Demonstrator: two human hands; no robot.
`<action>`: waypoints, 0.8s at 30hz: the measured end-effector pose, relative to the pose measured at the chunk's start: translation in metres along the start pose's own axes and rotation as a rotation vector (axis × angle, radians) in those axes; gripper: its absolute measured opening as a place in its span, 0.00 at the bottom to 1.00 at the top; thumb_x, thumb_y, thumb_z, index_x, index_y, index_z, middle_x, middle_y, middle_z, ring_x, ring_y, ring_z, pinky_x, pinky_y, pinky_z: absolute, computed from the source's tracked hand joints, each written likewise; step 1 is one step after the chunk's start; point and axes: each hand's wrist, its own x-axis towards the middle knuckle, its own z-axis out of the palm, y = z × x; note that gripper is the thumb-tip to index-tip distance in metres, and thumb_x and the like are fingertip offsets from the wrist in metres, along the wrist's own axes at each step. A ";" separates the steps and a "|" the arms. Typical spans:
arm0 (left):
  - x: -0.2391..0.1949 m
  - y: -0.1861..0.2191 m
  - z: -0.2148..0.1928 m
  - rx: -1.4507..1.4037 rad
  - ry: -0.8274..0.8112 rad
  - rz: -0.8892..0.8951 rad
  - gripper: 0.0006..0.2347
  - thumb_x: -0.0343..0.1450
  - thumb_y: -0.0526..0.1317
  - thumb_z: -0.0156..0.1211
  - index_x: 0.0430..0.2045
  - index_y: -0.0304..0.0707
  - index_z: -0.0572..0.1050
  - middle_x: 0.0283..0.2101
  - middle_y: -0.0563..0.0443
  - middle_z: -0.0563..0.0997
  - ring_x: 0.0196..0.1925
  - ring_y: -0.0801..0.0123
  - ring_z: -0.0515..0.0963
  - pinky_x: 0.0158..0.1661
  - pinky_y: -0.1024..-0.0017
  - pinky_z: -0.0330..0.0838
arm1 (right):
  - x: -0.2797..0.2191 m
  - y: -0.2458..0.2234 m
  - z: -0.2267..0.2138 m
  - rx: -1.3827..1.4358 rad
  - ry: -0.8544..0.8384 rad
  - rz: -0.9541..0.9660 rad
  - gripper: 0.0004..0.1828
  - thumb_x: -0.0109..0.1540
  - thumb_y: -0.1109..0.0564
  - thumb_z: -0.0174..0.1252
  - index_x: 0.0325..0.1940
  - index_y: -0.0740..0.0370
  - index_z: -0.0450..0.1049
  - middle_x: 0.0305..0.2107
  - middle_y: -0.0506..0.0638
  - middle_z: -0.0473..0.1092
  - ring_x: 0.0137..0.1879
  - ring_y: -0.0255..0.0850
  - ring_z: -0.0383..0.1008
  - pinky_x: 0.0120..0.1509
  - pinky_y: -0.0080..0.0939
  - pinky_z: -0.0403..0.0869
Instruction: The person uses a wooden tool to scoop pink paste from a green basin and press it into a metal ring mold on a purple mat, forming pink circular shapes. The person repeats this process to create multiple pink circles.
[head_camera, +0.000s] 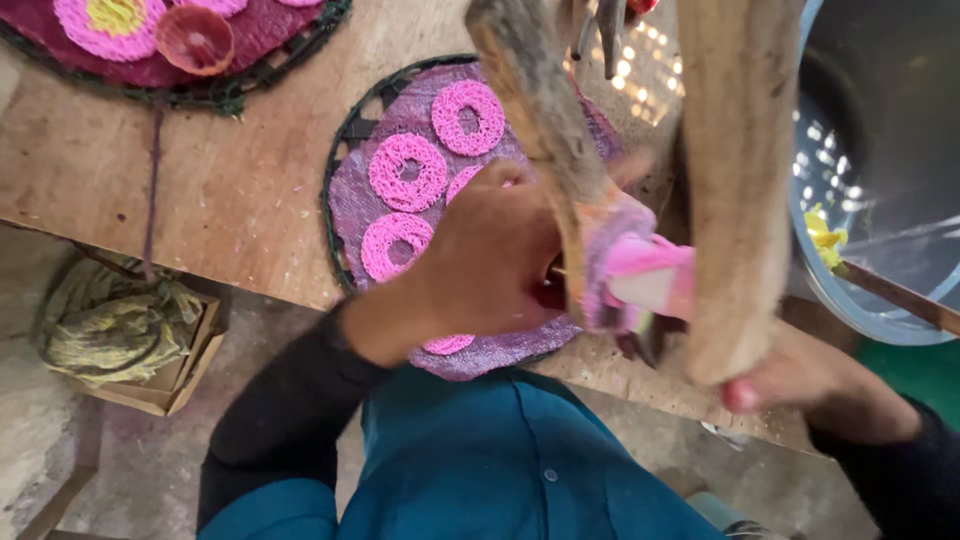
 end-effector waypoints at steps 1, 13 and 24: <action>0.004 -0.011 -0.011 -0.029 -0.002 0.232 0.32 0.62 0.58 0.71 0.56 0.43 0.71 0.56 0.39 0.76 0.60 0.48 0.73 0.60 0.56 0.60 | -0.004 0.001 0.000 -0.014 0.009 0.000 0.59 0.52 0.28 0.72 0.70 0.73 0.63 0.52 0.63 0.70 0.56 0.50 0.72 0.57 0.53 0.73; -0.015 -0.114 0.023 -1.597 0.079 0.238 0.21 0.78 0.60 0.48 0.47 0.43 0.74 0.38 0.49 0.76 0.45 0.62 0.75 0.53 0.64 0.69 | 0.039 0.042 -0.029 -0.054 0.037 0.241 0.62 0.50 0.16 0.58 0.68 0.69 0.62 0.51 0.57 0.70 0.56 0.42 0.69 0.61 0.46 0.68; -0.057 -0.143 0.040 -1.772 0.319 0.031 0.19 0.81 0.50 0.44 0.28 0.39 0.76 0.23 0.48 0.78 0.30 0.65 0.77 0.44 0.63 0.72 | 0.088 0.048 -0.012 -0.461 0.204 0.342 0.50 0.50 0.17 0.53 0.44 0.68 0.76 0.25 0.47 0.71 0.30 0.35 0.70 0.29 0.41 0.70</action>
